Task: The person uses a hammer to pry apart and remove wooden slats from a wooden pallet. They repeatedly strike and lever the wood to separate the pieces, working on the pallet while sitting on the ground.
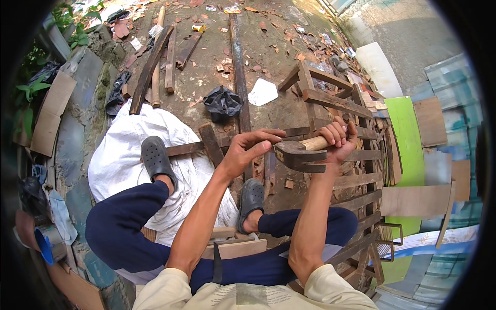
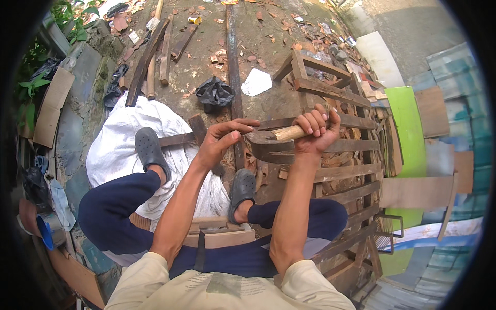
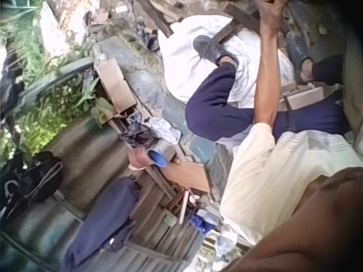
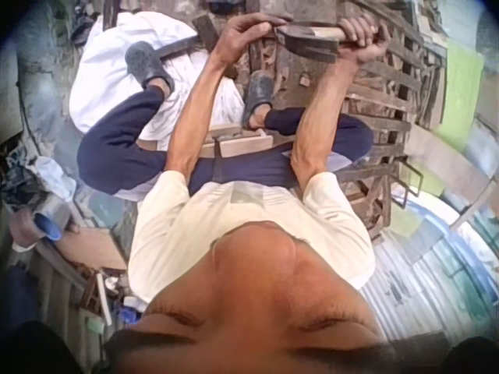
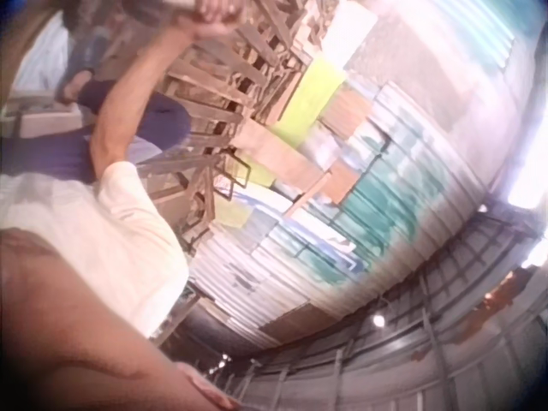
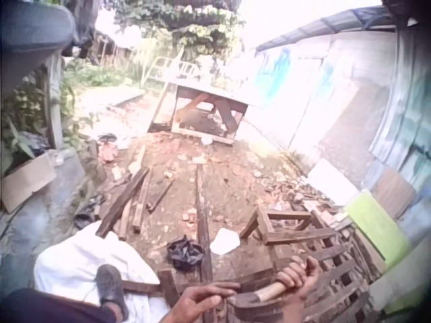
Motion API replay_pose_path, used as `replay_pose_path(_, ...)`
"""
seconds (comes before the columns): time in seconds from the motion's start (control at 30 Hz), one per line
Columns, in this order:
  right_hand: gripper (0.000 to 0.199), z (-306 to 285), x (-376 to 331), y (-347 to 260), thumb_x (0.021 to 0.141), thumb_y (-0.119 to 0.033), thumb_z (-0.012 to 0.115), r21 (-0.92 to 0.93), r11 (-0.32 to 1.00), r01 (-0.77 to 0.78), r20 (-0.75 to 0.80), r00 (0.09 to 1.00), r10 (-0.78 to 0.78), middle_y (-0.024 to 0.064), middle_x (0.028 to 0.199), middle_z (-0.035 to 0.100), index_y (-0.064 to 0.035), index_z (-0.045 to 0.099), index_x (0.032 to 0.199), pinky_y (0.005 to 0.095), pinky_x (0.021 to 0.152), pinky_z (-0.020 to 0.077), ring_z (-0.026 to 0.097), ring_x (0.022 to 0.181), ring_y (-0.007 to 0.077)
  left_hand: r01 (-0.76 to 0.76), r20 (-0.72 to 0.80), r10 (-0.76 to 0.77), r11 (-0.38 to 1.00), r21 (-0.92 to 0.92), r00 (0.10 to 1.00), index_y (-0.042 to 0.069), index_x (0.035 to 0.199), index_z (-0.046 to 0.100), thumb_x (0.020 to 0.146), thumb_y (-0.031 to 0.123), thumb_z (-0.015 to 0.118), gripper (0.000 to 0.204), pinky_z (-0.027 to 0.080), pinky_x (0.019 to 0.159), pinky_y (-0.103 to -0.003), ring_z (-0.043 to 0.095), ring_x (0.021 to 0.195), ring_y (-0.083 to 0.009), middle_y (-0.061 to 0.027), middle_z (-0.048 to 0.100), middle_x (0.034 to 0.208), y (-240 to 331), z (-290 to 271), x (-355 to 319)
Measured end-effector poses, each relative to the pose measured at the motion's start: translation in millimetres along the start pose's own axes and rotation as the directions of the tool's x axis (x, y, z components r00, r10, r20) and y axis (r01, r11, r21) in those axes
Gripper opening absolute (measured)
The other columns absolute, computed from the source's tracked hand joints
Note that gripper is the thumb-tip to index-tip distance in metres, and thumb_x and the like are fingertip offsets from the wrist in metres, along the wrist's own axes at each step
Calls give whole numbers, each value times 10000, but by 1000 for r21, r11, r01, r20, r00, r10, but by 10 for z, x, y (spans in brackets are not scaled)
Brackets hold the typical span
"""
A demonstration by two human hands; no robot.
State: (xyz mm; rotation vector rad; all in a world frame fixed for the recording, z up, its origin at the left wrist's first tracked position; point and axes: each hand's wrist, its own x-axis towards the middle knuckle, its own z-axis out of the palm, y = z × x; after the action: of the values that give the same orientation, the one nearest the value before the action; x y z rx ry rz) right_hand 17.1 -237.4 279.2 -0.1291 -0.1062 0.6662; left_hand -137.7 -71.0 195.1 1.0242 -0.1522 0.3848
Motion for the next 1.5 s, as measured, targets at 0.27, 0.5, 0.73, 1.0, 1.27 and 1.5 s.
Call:
replay_pose_path(0.27, 251, 274, -277, 78, 899, -245, 537, -12, 999, 44, 86, 995, -43, -74, 448, 376, -137, 443, 693, 248, 453, 358, 357, 369, 65, -34, 52, 41, 990, -138, 998, 53, 1136, 662, 958, 259, 639, 273, 461, 1025, -405, 574, 1218, -240, -147, 580, 1338, -3, 127, -91)
replay_pose_path(0.5, 253, 437, -487, 335, 897, -221, 541, -600, 768, 223, -65, 944, -325, 6, 565, 392, -136, 415, 694, 372, 677, 435, 435, 536, 144, 310, -146, -426, 817, -486, 893, 34, 1308, 492, 1077, 253, 329, 357, 560, 950, -400, 618, 1158, -291, -186, 587, 1282, -255, 320, -146)
replay_pose_path(0.73, 289, -53, -648, 329, 884, -168, 625, -821, 569, 44, -190, 919, -345, 11, 594, 432, -122, 431, 675, 310, 600, 435, 447, 530, 132, 502, -44, -710, 538, -677, 702, -15, 1401, 443, 1045, 370, 277, 550, 499, 1022, -421, 584, 1208, -360, -190, 563, 1333, -982, 416, -561)
replay_pose_path(1.0, 262, 93, -432, 487, 885, -256, 740, -892, 364, -268, -335, 933, -134, 14, 688, 562, -73, 595, 765, 278, 588, 450, 523, 640, 99, 603, -124, -804, 529, -597, 582, 99, 1429, 462, 919, 765, 180, 885, 355, 1094, -503, 487, 1287, -316, -172, 535, 1368, -556, 368, -380)
replay_pose_path(1.27, 432, 156, -33, 324, 868, -215, 705, -893, -174, -415, -443, 744, 500, 159, 1079, 659, 80, 622, 1173, 309, 729, 609, 678, 913, 205, 621, -622, -720, 648, -441, 310, 48, 1188, 539, 920, 720, 195, 801, 377, 969, -595, 584, 994, -288, -161, 623, 1081, 33, -411, -422)
replay_pose_path(1.5, 534, -464, -34, 1089, 854, -183, 689, -808, -518, -279, -588, 334, 737, 159, 1026, 651, 60, 489, 1285, 312, 586, 589, 688, 735, 186, 850, -860, -482, 513, -120, 169, 40, 1129, 589, 881, 802, 266, 864, 445, 837, -563, 575, 967, -252, -145, 635, 988, 350, -743, -399)
